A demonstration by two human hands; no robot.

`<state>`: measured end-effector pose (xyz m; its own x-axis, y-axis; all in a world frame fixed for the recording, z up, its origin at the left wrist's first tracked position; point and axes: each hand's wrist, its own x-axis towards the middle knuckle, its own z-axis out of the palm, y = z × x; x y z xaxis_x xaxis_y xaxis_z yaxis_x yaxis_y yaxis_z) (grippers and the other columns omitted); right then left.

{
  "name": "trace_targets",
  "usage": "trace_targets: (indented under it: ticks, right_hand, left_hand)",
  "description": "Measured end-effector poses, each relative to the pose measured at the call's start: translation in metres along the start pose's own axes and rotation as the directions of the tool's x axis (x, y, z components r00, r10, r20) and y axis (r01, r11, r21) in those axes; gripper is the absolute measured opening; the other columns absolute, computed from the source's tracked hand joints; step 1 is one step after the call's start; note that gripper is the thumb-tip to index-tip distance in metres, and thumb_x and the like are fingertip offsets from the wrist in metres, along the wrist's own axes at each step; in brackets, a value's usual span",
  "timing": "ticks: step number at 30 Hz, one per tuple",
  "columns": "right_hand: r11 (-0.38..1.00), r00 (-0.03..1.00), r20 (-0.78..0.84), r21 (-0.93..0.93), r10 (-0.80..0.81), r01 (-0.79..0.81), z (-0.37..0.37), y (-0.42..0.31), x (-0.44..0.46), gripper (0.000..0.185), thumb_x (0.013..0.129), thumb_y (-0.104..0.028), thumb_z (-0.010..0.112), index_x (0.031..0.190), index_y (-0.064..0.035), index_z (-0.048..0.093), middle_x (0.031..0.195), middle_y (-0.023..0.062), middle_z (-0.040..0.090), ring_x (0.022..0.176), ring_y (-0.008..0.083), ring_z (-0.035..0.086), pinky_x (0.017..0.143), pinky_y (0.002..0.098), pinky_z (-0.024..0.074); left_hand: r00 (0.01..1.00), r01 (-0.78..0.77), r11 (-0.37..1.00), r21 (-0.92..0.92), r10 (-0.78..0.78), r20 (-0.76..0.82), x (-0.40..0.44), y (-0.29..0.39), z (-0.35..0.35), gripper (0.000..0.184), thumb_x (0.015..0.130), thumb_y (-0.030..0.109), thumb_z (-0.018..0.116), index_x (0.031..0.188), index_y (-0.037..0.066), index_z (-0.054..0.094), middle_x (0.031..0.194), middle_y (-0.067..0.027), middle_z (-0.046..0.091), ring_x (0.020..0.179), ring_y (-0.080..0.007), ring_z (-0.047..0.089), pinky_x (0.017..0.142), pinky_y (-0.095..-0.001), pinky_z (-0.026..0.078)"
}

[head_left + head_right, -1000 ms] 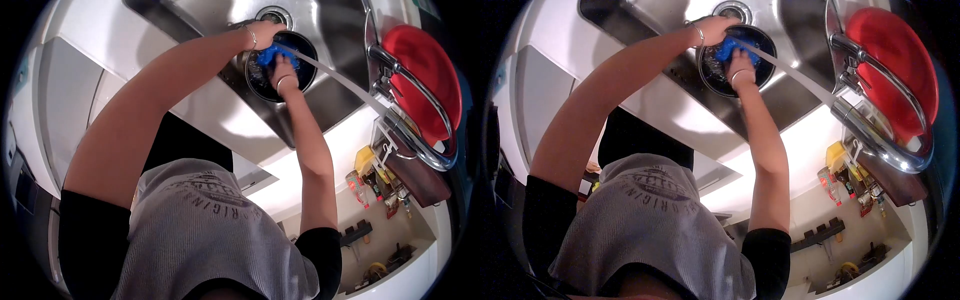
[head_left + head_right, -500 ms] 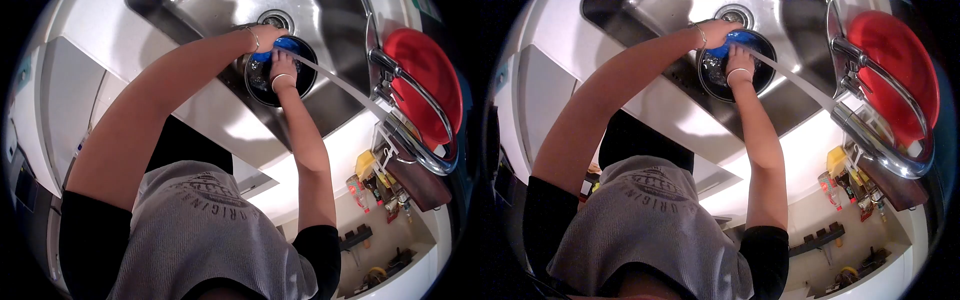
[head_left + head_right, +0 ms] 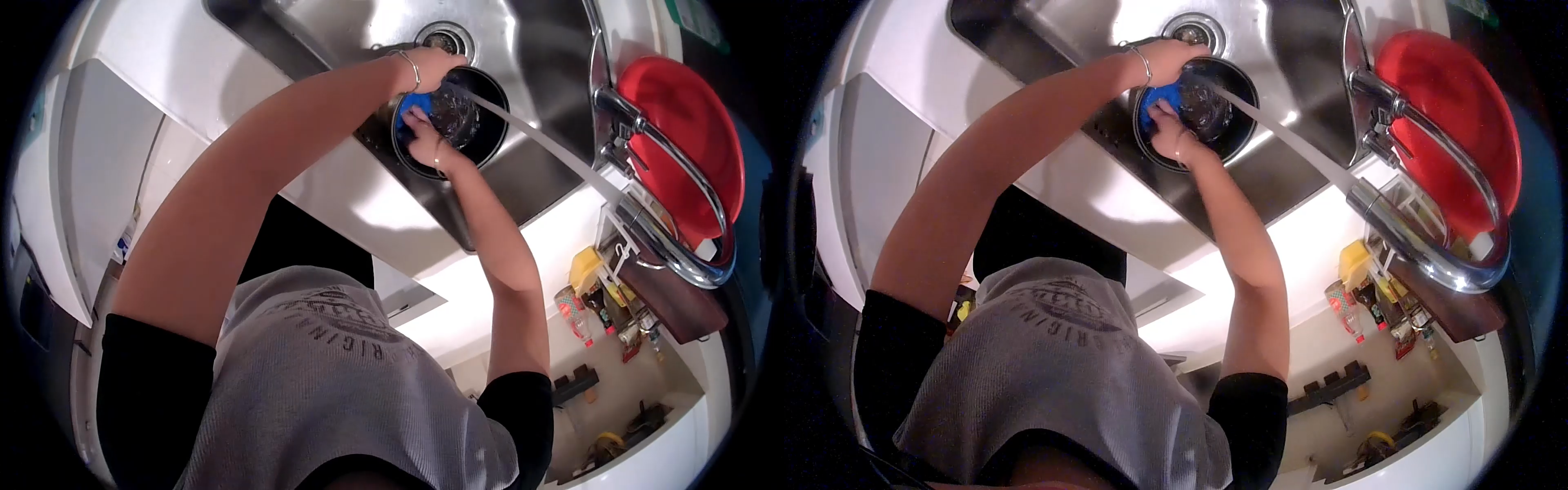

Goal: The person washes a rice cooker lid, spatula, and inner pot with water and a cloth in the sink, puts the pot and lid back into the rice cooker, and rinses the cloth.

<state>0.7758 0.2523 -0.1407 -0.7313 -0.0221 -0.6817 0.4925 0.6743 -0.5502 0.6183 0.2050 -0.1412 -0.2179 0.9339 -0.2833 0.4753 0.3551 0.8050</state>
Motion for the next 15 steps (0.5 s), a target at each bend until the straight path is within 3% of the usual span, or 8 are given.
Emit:
trace_targets:
  ticks: [2, 3, 4, 6, 8, 9, 12, 15]
  right_hand:
    - [0.99, 0.998, -0.055, -0.139, -0.038, 0.03, -0.003, -0.011, 0.012, 0.055, 0.068, 0.003, 0.043, 0.122, -0.0048, 0.041, 0.131, 0.0222, 0.026, 0.118, 0.0398, 0.03, 0.099, 0.0392, 0.0271]
    - [0.964, 0.999, -0.036, -0.261, 0.037, -0.045, -0.024, -0.029, 0.009, 0.054, 0.07, 0.0, 0.043, 0.123, -0.0094, 0.038, 0.133, 0.0196, 0.024, 0.117, 0.0403, 0.032, 0.098, 0.0386, 0.0279]
    - [0.911, 0.984, -0.172, -0.412, -0.044, -0.031, -0.018, -0.009, 0.018, 0.049, 0.075, -0.004, 0.043, 0.123, -0.0101, 0.039, 0.13, 0.0195, 0.029, 0.118, 0.0376, 0.034, 0.097, 0.0392, 0.0302]
    - [0.846, 0.987, -0.017, -0.514, 0.159, -0.145, -0.041, 0.0, 0.018, 0.045, 0.078, -0.008, 0.042, 0.123, -0.0096, 0.037, 0.127, 0.019, 0.034, 0.116, 0.0361, 0.037, 0.096, 0.0402, 0.0321]
    - [0.812, 0.972, -0.216, -0.548, 0.093, -0.2, -0.033, 0.027, 0.014, 0.045, 0.08, -0.008, 0.041, 0.125, -0.0094, 0.036, 0.121, 0.018, 0.04, 0.112, 0.0352, 0.041, 0.095, 0.0391, 0.0339]
    - [0.774, 0.943, -0.33, -0.589, 0.033, -0.233, -0.031, 0.029, 0.008, 0.037, 0.083, -0.011, 0.038, 0.12, -0.0084, 0.041, 0.116, 0.0164, 0.044, 0.104, 0.0323, 0.049, 0.088, 0.0381, 0.0395]
    - [0.706, 0.924, -0.269, -0.597, 0.27, -0.38, -0.026, 0.021, -0.007, 0.037, 0.083, -0.011, 0.039, 0.119, -0.0021, 0.04, 0.112, 0.0193, 0.045, 0.098, 0.0303, 0.053, 0.085, 0.0354, 0.0425]
    - [0.762, 0.898, 0.059, -0.556, 0.435, -0.332, -0.024, 0.006, -0.008, 0.044, 0.077, -0.017, 0.049, 0.118, -0.0005, 0.042, 0.109, 0.0232, 0.049, 0.1, 0.034, 0.051, 0.087, 0.0365, 0.0408]
  left_hand:
    - [1.0, -0.007, 1.0, 0.0, 0.007, 0.009, 0.0, -0.002, 0.002, 0.049, 0.07, -0.003, 0.048, 0.117, 0.012, 0.045, 0.096, -0.0197, 0.058, 0.092, -0.035, 0.055, 0.08, -0.0407, 0.043]
    - [1.0, 0.005, 1.0, -0.01, -0.004, 0.02, 0.001, -0.002, 0.001, 0.049, 0.07, -0.003, 0.048, 0.117, 0.012, 0.045, 0.096, -0.0197, 0.058, 0.091, -0.035, 0.055, 0.079, -0.0406, 0.043]
    - [0.999, 0.016, 1.0, -0.019, -0.016, 0.028, 0.003, -0.002, -0.001, 0.049, 0.07, -0.002, 0.049, 0.117, 0.011, 0.045, 0.095, -0.0197, 0.058, 0.091, -0.0351, 0.055, 0.079, -0.0406, 0.043]
    - [0.999, 0.032, 0.999, -0.027, -0.031, 0.036, 0.0, 0.002, -0.008, 0.049, 0.07, -0.002, 0.05, 0.117, 0.01, 0.045, 0.095, -0.0193, 0.058, 0.091, -0.0345, 0.055, 0.079, -0.0404, 0.043]
    - [0.999, 0.022, 0.999, -0.025, -0.021, 0.036, -0.003, 0.004, -0.009, 0.05, 0.07, -0.002, 0.051, 0.117, 0.01, 0.044, 0.096, -0.019, 0.058, 0.092, -0.0342, 0.055, 0.079, -0.0399, 0.043]
    - [1.0, 0.015, 1.0, -0.017, -0.014, 0.027, -0.001, 0.003, -0.009, 0.051, 0.069, -0.003, 0.051, 0.118, 0.01, 0.044, 0.097, -0.019, 0.058, 0.092, -0.0341, 0.055, 0.079, -0.0398, 0.043]
    - [1.0, -0.002, 1.0, 0.001, 0.002, 0.009, -0.001, 0.002, -0.005, 0.053, 0.068, -0.004, 0.051, 0.119, 0.01, 0.042, 0.099, -0.0189, 0.057, 0.095, -0.0338, 0.054, 0.081, -0.0395, 0.043]
    - [1.0, 0.012, 1.0, 0.016, -0.012, 0.026, -0.002, 0.003, -0.006, 0.055, 0.068, -0.004, 0.051, 0.119, 0.012, 0.043, 0.101, -0.0188, 0.056, 0.096, -0.0336, 0.053, 0.082, -0.0401, 0.043]
